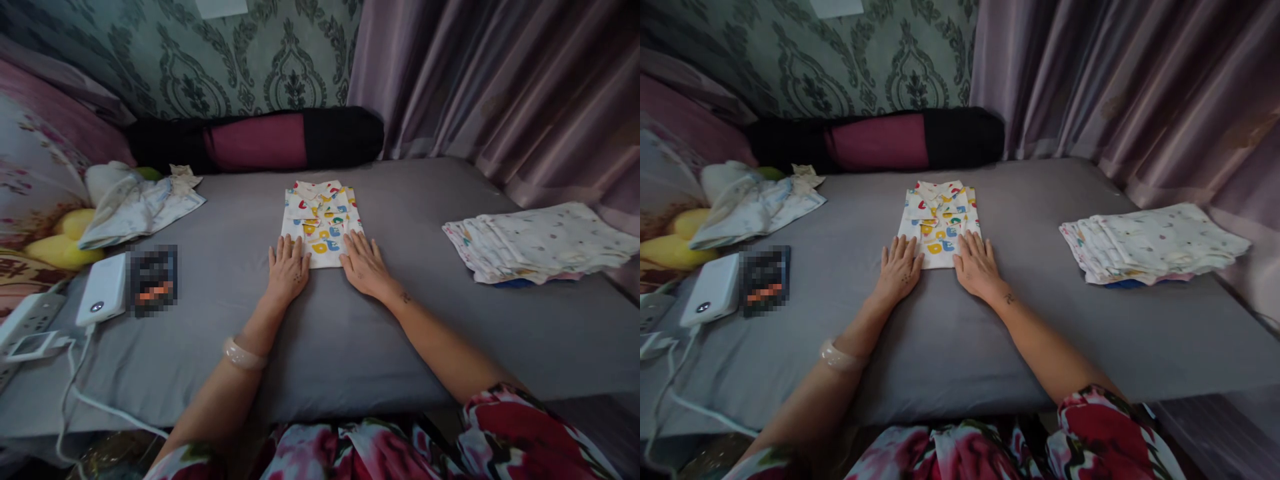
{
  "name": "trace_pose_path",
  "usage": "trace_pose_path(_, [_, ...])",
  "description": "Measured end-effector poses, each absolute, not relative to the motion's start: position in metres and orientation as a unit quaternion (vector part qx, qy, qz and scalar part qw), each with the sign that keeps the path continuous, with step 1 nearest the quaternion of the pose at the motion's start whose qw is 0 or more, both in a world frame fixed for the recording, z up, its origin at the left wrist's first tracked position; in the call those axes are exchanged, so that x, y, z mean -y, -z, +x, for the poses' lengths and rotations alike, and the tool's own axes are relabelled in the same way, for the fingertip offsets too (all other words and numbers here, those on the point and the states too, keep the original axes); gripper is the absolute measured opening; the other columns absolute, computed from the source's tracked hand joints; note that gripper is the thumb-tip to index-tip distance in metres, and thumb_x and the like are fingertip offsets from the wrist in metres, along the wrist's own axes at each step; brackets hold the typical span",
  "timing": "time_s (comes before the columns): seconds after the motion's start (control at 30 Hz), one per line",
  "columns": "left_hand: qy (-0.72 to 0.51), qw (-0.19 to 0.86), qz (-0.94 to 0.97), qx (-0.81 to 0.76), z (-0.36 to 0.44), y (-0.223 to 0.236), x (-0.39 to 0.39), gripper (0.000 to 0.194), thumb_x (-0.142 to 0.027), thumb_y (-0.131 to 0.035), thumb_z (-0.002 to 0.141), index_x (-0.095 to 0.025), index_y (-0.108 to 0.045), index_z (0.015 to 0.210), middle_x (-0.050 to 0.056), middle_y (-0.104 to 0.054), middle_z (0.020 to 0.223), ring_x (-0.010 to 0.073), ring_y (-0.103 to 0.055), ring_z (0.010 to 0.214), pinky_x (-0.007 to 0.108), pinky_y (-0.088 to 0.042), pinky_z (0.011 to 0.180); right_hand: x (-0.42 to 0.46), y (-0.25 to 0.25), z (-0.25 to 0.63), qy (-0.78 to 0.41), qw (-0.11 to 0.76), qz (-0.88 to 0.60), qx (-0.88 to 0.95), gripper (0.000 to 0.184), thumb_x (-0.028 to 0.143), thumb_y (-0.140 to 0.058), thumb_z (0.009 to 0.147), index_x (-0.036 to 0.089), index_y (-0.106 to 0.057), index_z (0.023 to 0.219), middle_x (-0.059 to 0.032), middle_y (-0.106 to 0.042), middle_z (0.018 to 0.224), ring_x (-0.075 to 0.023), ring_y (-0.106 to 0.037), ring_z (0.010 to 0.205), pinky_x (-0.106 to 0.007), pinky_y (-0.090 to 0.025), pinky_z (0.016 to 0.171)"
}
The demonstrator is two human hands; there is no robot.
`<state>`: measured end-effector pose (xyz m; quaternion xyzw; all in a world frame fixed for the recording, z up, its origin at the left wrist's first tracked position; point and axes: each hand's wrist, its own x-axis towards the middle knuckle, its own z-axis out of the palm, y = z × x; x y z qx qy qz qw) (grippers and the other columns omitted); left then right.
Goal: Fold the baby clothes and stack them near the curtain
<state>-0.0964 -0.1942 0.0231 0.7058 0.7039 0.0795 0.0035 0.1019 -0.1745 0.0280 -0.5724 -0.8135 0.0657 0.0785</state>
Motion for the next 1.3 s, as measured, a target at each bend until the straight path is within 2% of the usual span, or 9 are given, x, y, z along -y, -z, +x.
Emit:
trace_pose_path(0.23, [-0.061, 0.009, 0.694, -0.718, -0.105, -0.017, 0.192, 0.064, -0.047, -0.019, 0.099, -0.011, -0.033, 0.150, 0.017, -0.031, 0.156, 0.0318, -0.024, 0.146, 0.054, -0.022, 0.117, 0.169, -0.018, 0.109, -0.058, 0.074, -0.597, 0.797, 0.065, 0.043, -0.019, 0.100, 0.003, -0.029, 0.151, -0.0173, -0.023, 0.159, -0.0287, -0.018, 0.147, -0.049, -0.015, 0.119])
trace_pose_path(0.43, [-0.041, 0.025, 0.693, -0.719, -0.106, -0.015, 0.191, 0.066, -0.049, -0.017, 0.099, -0.010, -0.031, 0.151, 0.018, -0.028, 0.157, 0.0320, -0.023, 0.147, 0.055, -0.020, 0.117, 0.169, -0.016, 0.109, -0.059, 0.067, -0.597, 0.797, 0.067, 0.044, -0.018, 0.100, 0.002, -0.030, 0.150, -0.0176, -0.024, 0.158, -0.0294, -0.019, 0.147, -0.049, -0.016, 0.119])
trace_pose_path(0.7, [-0.071, 0.018, 0.693, -0.717, -0.106, -0.016, 0.193, 0.065, -0.049, -0.019, 0.098, -0.012, -0.033, 0.150, 0.017, -0.031, 0.156, 0.0323, -0.021, 0.147, 0.060, -0.018, 0.116, 0.170, -0.019, 0.109, -0.073, 0.070, -0.601, 0.793, 0.064, 0.043, -0.018, 0.100, 0.007, -0.028, 0.152, -0.0155, -0.023, 0.159, -0.0286, -0.019, 0.147, -0.054, -0.014, 0.118])
trace_pose_path(0.9, [-0.079, 0.003, 0.729, -0.680, -0.101, -0.025, 0.196, 0.063, -0.048, -0.020, 0.100, -0.013, -0.031, 0.151, 0.014, -0.025, 0.159, 0.0302, -0.015, 0.149, 0.057, -0.013, 0.119, 0.175, -0.026, 0.105, -0.046, 0.091, -0.579, 0.809, 0.061, 0.041, -0.020, 0.101, 0.010, -0.027, 0.153, -0.0137, -0.021, 0.160, -0.0268, -0.016, 0.148, -0.053, -0.009, 0.119])
trace_pose_path(1.07, [-0.037, 0.032, 0.763, -0.645, -0.100, -0.025, 0.197, 0.063, -0.050, -0.022, 0.100, -0.016, -0.030, 0.151, 0.014, -0.026, 0.159, 0.0291, -0.019, 0.148, 0.051, -0.019, 0.119, 0.177, -0.026, 0.104, -0.064, 0.055, -0.548, 0.832, 0.060, 0.043, -0.021, 0.101, 0.014, -0.030, 0.152, -0.0125, -0.021, 0.160, -0.0258, -0.015, 0.148, -0.049, -0.014, 0.119])
trace_pose_path(1.3, [-0.044, 0.040, 0.773, -0.632, -0.104, -0.023, 0.197, 0.074, -0.063, -0.027, 0.095, -0.015, -0.030, 0.152, 0.015, -0.025, 0.159, 0.0320, -0.018, 0.148, 0.053, -0.019, 0.118, 0.175, -0.025, 0.105, -0.063, 0.046, -0.544, 0.835, 0.060, 0.044, -0.020, 0.101, 0.014, -0.030, 0.153, -0.0129, -0.022, 0.160, -0.0272, -0.017, 0.148, -0.051, -0.016, 0.118])
